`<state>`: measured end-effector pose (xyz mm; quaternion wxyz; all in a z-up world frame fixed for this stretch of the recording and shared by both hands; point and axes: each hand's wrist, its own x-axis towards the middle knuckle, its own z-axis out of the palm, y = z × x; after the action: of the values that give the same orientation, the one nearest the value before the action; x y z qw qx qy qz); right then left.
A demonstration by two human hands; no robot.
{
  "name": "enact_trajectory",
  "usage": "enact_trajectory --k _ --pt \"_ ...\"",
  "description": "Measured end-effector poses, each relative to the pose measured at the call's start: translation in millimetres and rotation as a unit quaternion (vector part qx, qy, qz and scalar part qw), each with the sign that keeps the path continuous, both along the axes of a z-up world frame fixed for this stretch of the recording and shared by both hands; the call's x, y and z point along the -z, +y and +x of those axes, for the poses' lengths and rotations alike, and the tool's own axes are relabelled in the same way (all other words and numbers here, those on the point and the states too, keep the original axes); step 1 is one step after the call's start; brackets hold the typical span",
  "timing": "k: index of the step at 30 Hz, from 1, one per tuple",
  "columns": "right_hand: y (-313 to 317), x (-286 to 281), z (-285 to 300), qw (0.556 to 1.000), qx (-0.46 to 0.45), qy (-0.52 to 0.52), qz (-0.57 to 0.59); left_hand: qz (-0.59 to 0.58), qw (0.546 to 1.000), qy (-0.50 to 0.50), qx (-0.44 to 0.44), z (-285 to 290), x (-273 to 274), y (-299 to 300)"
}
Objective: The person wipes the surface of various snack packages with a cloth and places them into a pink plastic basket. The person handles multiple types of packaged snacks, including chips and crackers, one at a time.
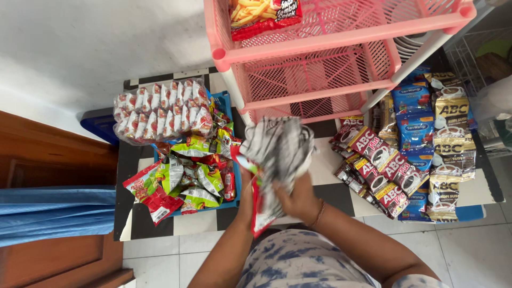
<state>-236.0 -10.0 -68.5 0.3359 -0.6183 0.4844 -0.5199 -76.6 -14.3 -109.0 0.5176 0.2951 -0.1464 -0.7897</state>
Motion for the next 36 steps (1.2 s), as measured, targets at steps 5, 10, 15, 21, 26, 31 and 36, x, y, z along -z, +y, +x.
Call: enact_trajectory --k 5,10,15,21,26,31,36 --pt "4 -2 6 0.988 -0.117 0.045 -0.085 -0.017 1.0 0.014 0.005 -5 -27 -17" --pt "5 0 5 0.996 -0.04 0.035 -0.074 0.006 0.996 0.086 0.023 -4 -72 -4" --pt "5 29 3 0.987 -0.105 0.033 -0.117 0.069 0.997 -0.037 -0.009 -6 -88 -13" --pt "-15 59 -44 0.953 0.064 -0.13 0.266 -0.128 0.976 -0.162 -0.074 7 -94 -14" --pt "10 27 -31 0.979 -0.157 -0.093 0.085 -0.337 0.902 -0.246 -0.109 -18 -89 -15" --pt "-6 -19 -47 0.925 0.031 -0.253 0.282 -0.295 0.901 -0.316 -0.044 7 -79 -17" --pt "-13 -3 -55 0.966 0.005 -0.179 0.189 -0.144 0.975 -0.148 0.086 21 -69 -14"
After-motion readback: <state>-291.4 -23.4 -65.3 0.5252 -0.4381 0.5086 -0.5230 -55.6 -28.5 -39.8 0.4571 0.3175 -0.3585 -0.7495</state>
